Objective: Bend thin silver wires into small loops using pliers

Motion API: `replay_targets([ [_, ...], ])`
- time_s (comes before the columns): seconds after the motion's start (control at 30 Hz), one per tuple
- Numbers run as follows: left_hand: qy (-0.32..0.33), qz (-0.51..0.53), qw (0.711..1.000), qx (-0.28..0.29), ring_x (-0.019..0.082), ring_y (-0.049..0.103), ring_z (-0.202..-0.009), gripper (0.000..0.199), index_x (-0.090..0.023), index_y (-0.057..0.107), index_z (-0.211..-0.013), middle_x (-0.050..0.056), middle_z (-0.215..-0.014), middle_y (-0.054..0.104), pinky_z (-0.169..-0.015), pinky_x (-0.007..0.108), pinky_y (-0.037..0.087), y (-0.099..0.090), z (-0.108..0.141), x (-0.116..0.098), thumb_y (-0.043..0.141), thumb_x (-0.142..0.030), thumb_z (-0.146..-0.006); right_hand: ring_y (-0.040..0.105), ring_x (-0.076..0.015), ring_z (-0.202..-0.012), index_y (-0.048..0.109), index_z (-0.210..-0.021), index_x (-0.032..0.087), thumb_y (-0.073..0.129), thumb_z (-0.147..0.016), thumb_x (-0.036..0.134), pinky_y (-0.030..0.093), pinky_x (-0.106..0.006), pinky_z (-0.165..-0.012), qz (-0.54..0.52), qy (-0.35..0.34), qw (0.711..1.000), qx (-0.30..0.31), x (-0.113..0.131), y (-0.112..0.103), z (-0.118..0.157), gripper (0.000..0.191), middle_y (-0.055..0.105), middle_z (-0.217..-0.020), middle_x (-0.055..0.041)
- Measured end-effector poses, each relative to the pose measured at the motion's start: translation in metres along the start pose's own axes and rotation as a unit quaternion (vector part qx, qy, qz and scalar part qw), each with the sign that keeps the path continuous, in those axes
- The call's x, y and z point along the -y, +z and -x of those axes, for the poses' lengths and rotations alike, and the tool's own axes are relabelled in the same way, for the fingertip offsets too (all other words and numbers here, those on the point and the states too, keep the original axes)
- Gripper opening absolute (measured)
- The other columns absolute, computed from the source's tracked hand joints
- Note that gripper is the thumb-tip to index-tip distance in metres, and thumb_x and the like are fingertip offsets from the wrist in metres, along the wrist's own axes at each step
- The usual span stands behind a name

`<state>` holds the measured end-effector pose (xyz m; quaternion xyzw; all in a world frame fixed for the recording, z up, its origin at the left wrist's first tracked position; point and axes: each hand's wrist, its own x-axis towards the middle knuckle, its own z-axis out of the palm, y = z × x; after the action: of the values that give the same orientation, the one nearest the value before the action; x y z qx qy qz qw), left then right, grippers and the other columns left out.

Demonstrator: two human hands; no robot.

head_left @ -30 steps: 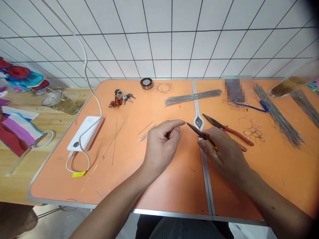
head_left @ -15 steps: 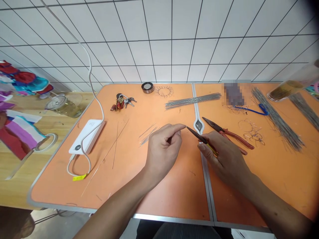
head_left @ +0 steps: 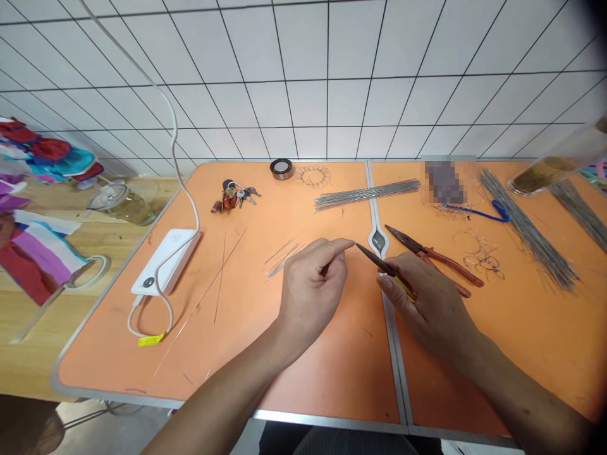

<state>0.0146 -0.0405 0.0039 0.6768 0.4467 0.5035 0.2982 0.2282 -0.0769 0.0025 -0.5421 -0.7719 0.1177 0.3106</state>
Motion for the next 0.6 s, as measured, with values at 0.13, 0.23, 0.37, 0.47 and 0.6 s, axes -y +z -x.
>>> replay_targets([
  [0.13,0.006,-0.011,1.000,-0.001,0.012,0.055,-0.066,0.037,-0.024,0.088,-0.108,-0.002,-0.071,0.060,-0.061,0.026,0.044,0.0003,0.0001,-0.0010,0.059,-0.004,-0.097,0.061,-0.0183,-0.069,0.058,-0.094,0.025,0.052,-0.116,0.045,0.041,-0.032,-0.062,-0.002,0.000,1.000,0.001,0.0011,-0.0008,0.0000,0.030,0.063,-0.080,0.0003],
  [0.23,0.008,-0.009,1.000,-0.003,0.012,0.055,-0.066,0.036,-0.025,0.087,-0.108,-0.002,-0.071,0.061,-0.061,0.026,0.045,0.0006,0.0003,-0.0016,0.059,-0.005,-0.097,0.061,-0.0179,-0.068,0.058,-0.094,0.025,0.051,-0.116,0.045,0.041,-0.031,-0.062,-0.003,-0.002,1.000,-0.001,0.0019,-0.0015,0.0000,0.030,0.063,-0.078,0.0009],
  [0.37,0.003,-0.005,1.000,-0.003,0.012,0.056,-0.066,0.036,-0.025,0.087,-0.107,-0.002,-0.071,0.062,-0.061,0.026,0.045,0.0007,0.0006,-0.0017,0.059,-0.006,-0.098,0.061,-0.0180,-0.067,0.059,-0.093,0.025,0.052,-0.115,0.045,0.041,-0.032,-0.061,-0.003,0.000,1.000,-0.002,0.0024,-0.0020,-0.0003,0.031,0.063,-0.077,0.0008],
  [0.47,-0.006,0.000,1.000,-0.002,0.013,0.057,-0.066,0.035,-0.025,0.087,-0.107,-0.001,-0.073,0.065,-0.061,0.026,0.046,0.0012,0.0008,-0.0017,0.059,-0.007,-0.098,0.061,-0.0174,-0.066,0.059,-0.092,0.025,0.052,-0.115,0.044,0.042,-0.031,-0.060,-0.002,0.001,1.000,-0.001,0.0030,-0.0023,-0.0004,0.031,0.063,-0.076,0.0012],
  [0.6,-0.016,0.012,1.000,-0.001,0.012,0.059,-0.065,0.032,-0.024,0.087,-0.106,-0.001,-0.075,0.069,-0.059,0.025,0.047,0.0022,0.0003,-0.0028,0.061,-0.009,-0.099,0.060,-0.0160,-0.064,0.058,-0.089,0.025,0.051,-0.115,0.041,0.042,-0.030,-0.059,0.007,-0.006,1.000,-0.008,0.0044,-0.0032,-0.0002,0.031,0.063,-0.074,0.0021],
])
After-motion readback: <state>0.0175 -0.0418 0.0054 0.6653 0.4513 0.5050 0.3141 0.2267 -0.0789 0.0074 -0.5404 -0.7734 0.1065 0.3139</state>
